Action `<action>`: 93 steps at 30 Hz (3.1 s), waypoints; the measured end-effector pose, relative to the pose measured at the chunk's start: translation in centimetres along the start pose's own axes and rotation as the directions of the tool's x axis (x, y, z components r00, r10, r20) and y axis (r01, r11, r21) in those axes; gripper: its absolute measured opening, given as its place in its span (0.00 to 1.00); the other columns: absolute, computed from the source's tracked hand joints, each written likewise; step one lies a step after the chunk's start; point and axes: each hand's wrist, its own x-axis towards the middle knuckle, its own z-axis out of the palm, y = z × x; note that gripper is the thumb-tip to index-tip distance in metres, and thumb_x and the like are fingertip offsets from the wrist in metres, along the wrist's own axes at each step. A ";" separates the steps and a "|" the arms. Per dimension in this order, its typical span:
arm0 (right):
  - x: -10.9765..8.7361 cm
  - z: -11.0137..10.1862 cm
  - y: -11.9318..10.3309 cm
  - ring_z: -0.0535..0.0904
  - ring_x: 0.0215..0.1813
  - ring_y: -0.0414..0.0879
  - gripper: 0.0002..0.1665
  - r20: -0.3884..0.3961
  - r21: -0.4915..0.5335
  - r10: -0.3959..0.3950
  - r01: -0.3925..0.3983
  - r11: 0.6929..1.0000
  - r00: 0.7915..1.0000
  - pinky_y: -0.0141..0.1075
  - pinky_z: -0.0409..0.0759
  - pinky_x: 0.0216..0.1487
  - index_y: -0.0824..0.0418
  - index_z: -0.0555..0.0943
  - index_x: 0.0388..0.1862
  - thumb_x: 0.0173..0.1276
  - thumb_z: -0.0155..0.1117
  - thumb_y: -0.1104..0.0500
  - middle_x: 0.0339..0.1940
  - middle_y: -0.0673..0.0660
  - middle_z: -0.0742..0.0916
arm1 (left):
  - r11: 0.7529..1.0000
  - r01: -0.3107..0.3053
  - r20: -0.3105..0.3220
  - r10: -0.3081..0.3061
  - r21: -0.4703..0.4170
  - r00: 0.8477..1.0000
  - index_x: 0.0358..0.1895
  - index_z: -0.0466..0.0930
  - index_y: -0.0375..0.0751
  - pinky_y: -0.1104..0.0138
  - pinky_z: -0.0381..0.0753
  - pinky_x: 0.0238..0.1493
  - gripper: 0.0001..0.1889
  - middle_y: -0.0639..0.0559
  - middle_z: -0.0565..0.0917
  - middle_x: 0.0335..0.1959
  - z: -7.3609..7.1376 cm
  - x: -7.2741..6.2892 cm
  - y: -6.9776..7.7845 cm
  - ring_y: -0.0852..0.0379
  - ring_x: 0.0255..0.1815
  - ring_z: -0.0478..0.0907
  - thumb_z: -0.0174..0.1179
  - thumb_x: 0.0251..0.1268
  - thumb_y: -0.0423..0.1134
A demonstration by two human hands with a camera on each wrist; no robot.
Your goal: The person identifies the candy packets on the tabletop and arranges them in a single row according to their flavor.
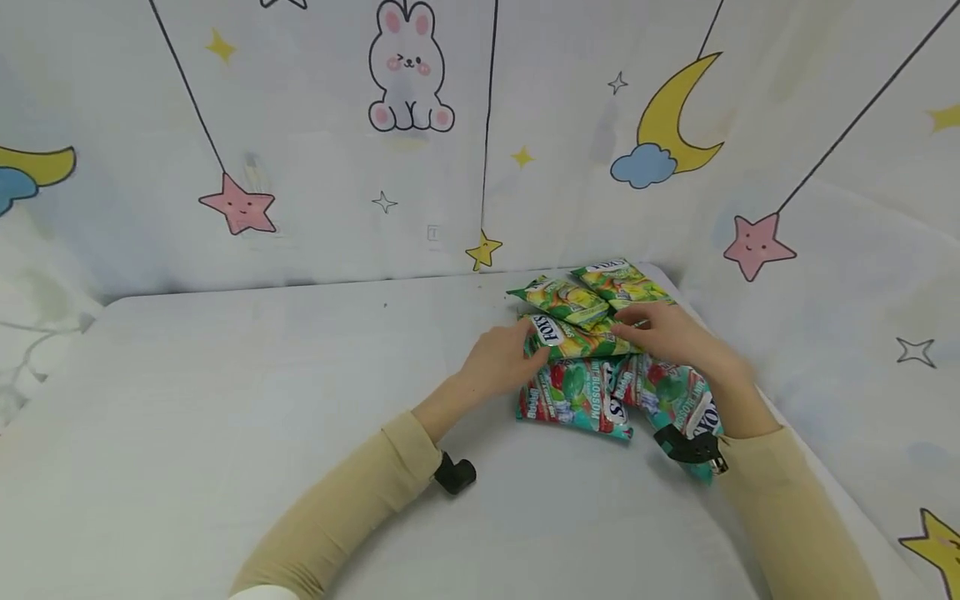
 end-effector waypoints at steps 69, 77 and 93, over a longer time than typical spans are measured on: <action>1.1 2.6 -1.5 0.83 0.41 0.49 0.13 -0.014 0.118 -0.032 0.034 0.992 0.999 0.39 0.79 0.39 0.68 0.86 0.49 0.71 0.63 0.63 0.43 0.62 0.89 | 0.818 0.177 -0.140 -0.297 -0.547 0.944 0.66 0.72 0.38 0.62 0.83 0.44 0.23 0.37 0.82 0.55 2.6 1.1 -2.6 0.47 0.51 0.84 0.59 0.70 0.40; 1.1 3.1 -2.5 0.84 0.43 0.49 0.13 0.008 0.118 -0.075 0.073 0.990 0.997 0.43 0.81 0.44 0.66 0.87 0.49 0.72 0.63 0.61 0.43 0.59 0.90 | 0.773 0.196 -0.119 -0.330 -0.603 0.937 0.68 0.69 0.39 0.68 0.79 0.41 0.25 0.34 0.72 0.63 2.9 1.2 -2.4 0.47 0.52 0.82 0.60 0.70 0.41; 1.5 4.4 -4.1 0.85 0.49 0.52 0.13 0.029 0.153 -0.128 0.122 0.981 0.991 0.48 0.82 0.51 0.64 0.86 0.51 0.72 0.62 0.62 0.48 0.60 0.89 | 0.687 0.201 -0.131 -0.399 -0.698 0.908 0.71 0.65 0.40 0.67 0.79 0.44 0.29 0.38 0.73 0.62 3.7 1.8 -3.0 0.47 0.54 0.79 0.62 0.69 0.40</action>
